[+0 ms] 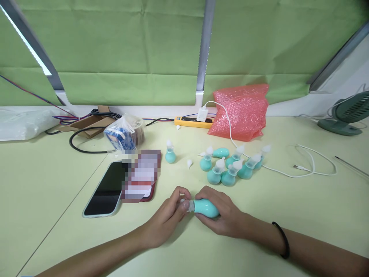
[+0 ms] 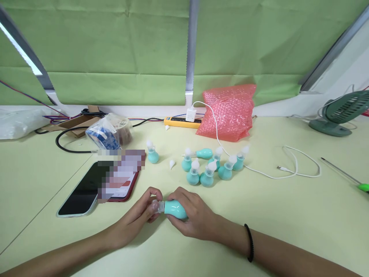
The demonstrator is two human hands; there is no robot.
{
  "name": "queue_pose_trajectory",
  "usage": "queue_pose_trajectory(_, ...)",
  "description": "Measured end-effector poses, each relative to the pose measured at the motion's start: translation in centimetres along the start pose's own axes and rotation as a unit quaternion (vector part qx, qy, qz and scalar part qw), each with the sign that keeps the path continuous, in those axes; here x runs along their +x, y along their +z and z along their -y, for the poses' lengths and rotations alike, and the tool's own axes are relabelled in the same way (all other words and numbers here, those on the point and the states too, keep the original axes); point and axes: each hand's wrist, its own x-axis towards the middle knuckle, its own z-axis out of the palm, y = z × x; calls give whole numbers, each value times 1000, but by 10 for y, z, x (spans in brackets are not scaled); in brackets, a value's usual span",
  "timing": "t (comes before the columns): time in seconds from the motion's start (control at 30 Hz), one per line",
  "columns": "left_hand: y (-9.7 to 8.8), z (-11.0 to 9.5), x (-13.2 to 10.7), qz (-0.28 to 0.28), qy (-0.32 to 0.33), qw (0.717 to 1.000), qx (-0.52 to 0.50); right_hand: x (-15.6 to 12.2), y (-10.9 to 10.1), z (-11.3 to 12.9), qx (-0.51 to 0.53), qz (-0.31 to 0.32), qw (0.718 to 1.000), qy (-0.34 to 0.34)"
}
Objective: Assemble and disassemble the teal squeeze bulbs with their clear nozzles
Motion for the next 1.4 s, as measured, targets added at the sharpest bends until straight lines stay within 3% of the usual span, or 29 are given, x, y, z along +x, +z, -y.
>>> queue_pose_trajectory(0.13,0,-5,-1,24,-17,1000,9,1,2,-1,24,-36,999,2)
queue_pose_trajectory(0.33,-1,0,-1,10,-17,1000,6,0,4,-3,19,-41,999,16)
queue_pose_trajectory(0.57,-3,4,3,82,-55,983,-157,-5,5,-4,-59,-31,997,-31)
queue_pose_trajectory(0.67,-2,5,2,82,-67,975,-196,-6,4,-4,-83,-28,995,-56)
queue_pose_trajectory(0.8,-2,0,-2,92,-92,986,-104,-7,4,-3,-75,-14,995,-58)
queue_pose_trajectory(1.03,-2,-15,-8,62,-53,989,124,-2,4,6,34,-7,999,33)
queue_pose_trajectory(1.4,-3,-11,-14,103,-4,965,243,7,-3,16,185,105,963,169)
